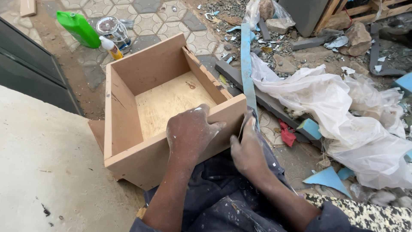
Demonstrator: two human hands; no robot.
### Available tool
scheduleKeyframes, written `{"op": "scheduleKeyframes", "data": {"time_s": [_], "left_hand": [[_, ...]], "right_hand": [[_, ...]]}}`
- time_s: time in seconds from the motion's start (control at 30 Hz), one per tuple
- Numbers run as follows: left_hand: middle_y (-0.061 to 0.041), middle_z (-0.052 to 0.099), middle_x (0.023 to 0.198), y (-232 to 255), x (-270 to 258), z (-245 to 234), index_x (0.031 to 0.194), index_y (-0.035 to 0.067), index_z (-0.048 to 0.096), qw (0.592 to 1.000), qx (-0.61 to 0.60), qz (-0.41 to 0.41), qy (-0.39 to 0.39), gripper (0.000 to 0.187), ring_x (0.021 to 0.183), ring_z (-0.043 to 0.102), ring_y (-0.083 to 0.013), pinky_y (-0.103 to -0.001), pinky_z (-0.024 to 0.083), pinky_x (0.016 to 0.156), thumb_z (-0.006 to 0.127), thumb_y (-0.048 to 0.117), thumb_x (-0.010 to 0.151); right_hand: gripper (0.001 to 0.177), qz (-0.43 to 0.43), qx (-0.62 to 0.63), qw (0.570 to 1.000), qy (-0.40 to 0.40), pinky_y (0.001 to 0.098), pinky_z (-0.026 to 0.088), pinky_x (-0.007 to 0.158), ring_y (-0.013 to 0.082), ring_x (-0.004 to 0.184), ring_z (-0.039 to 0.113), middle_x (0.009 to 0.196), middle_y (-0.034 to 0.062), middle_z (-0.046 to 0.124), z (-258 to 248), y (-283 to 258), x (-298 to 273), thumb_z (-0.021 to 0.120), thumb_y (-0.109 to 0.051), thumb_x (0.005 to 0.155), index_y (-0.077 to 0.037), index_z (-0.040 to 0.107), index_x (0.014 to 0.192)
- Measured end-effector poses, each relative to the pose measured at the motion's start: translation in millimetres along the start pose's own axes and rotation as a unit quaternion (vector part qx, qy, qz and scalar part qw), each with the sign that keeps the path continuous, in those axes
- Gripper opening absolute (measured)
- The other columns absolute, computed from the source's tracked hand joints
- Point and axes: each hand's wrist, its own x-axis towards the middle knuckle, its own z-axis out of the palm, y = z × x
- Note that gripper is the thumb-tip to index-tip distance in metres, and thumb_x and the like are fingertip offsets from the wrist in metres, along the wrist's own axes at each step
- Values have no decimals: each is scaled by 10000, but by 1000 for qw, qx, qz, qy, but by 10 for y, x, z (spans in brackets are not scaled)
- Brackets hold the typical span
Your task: Sanding the edges and corners of a wooden box to smooth the surface using sandpaper.
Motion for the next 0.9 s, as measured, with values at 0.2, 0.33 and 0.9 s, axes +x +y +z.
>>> {"op": "scheduleKeyframes", "data": {"time_s": [0.2,0.33,0.9], "left_hand": [[-171,750,800,-17,33,75,1087,91,762,999,33,4,9,391,860,758,-403,-480,582,726,798,346,793],[-165,748,786,-69,75,59,1060,98,764,1000,27,0,8,393,840,758,-402,-489,581,709,787,379,786],[-159,722,694,-57,88,-15,956,68,754,1000,3,18,23,362,733,761,-376,-450,557,639,811,384,788]], "right_hand": [[570,-155,33,982,106,572,280,1174,514,1395,385,1477,401,395,-525,-1034,-129,492,-48,982,151,341,1495],[657,-277,-17,948,154,612,194,1199,587,1447,224,1558,453,228,-162,-478,48,504,-19,949,177,263,1527],[308,-191,286,913,218,330,543,864,179,949,589,1006,152,636,-454,-93,-77,692,-20,956,4,562,1235]]}}
